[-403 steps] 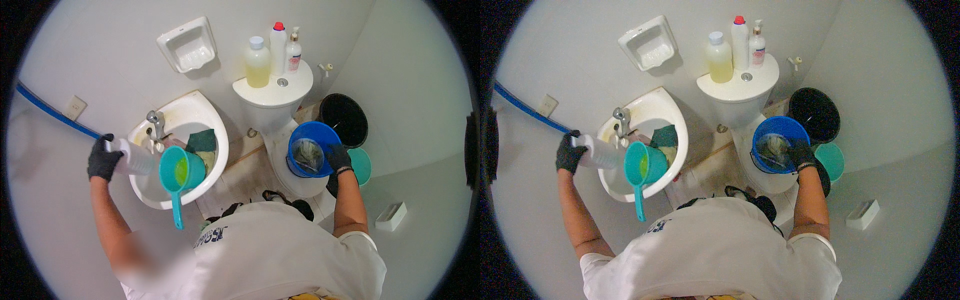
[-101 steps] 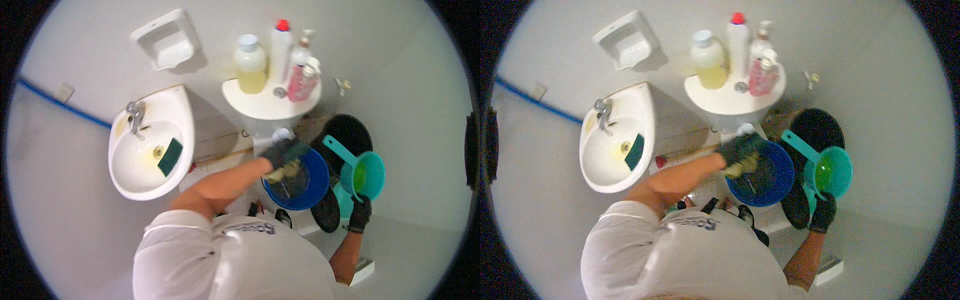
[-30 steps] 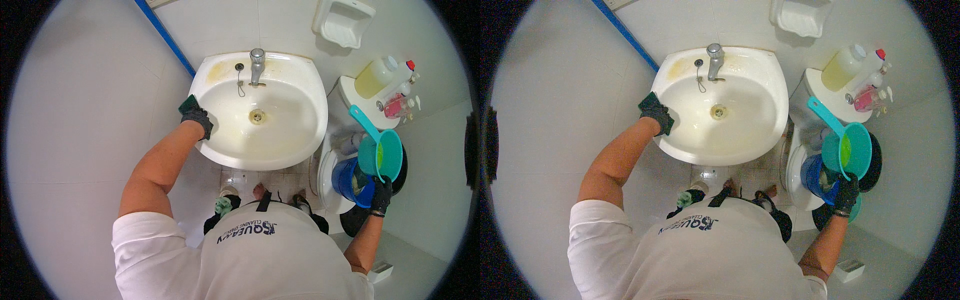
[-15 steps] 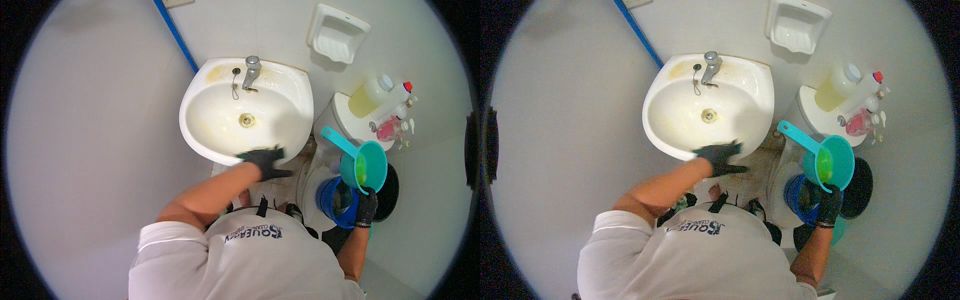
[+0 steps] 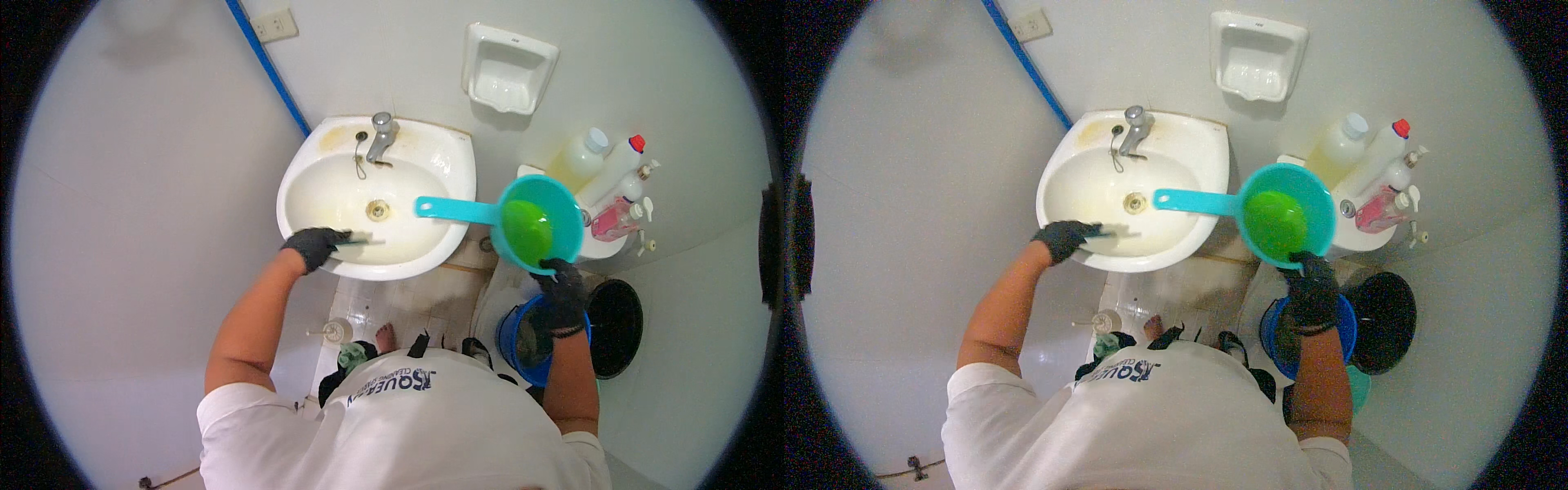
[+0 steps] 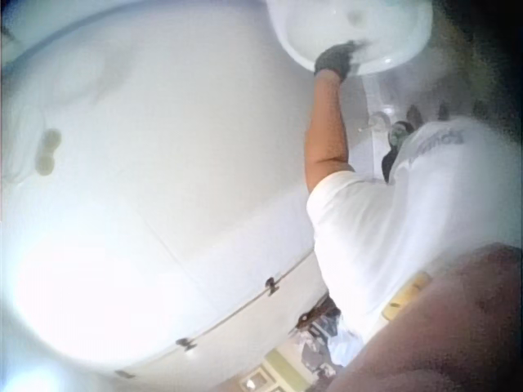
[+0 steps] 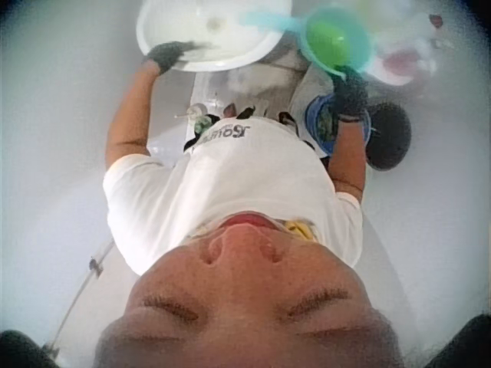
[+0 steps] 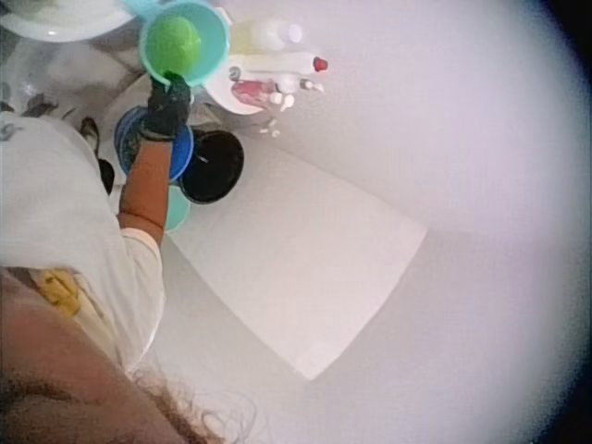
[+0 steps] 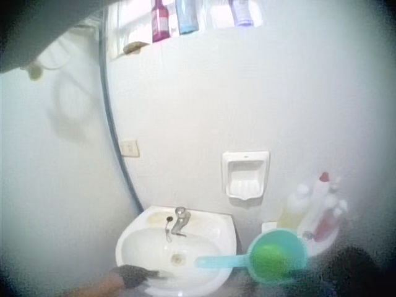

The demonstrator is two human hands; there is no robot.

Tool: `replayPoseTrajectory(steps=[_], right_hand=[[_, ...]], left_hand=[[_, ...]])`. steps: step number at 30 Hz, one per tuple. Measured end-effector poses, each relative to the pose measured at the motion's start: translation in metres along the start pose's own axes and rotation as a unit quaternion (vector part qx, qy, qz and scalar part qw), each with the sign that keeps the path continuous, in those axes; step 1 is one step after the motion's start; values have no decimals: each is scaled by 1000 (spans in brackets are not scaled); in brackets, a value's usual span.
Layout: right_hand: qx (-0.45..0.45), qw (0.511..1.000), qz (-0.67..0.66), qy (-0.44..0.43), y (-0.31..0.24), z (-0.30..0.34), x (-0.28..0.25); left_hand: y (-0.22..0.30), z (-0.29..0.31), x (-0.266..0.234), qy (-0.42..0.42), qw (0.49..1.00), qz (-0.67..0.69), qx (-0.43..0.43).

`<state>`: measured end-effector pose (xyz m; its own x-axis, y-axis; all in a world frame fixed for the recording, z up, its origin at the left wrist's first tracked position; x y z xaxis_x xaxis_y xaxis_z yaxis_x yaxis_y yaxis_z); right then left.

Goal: The person cleans a bathroom sink and surrounding surfaces using a green liquid, a sponge, and a cloth. They wipe the sink basin, faucet, soap dispenser, and wall-mounted soap dish, then rinse the sponge and cloth under running water.

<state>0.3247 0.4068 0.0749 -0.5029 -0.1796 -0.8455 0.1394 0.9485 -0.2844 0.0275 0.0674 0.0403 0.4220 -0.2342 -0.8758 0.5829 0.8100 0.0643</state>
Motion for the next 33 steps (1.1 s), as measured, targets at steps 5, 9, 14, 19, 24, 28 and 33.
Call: replayPoseTrajectory(steps=[5, 9, 14, 19, 24, 28, 33], right_hand=[[-48, 999, -17, -21, -58, -47, 28], [-92, 989, -54, -104, -112, -77, 74], [-116, 976, -114, -145, -162, -90, 144], [26, 949, -112, -294, -186, -94, 177], [64, 923, -124, -358, -195, -101, 195], [29, 923, -127, -363, -184, -96, 207], [21, 925, -63, -374, -177, -106, 173]], left_hand=[[4, 47, -113, 263, 958, 112, -25], [57, 47, -127, 337, 925, 74, 161], [90, 6, -79, 291, 936, -51, 191], [54, -15, -35, 292, 922, 5, 253], [-4, -30, -19, 186, 970, 36, 150], [-17, -32, -12, 141, 981, 1, 133], [-8, -37, -4, 140, 977, -11, 160]])
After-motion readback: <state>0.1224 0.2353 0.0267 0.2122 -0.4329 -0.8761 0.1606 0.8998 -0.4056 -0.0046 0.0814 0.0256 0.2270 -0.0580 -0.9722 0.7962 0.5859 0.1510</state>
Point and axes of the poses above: each hand's wrist, its own z-axis away from the middle knuckle, its own x-axis out of the palm, y = z × x, the point moved 4 cm from there along -z, towards the middle knuckle, and after that the axes turned 10 degrees about -x, right-handed, at the moved point
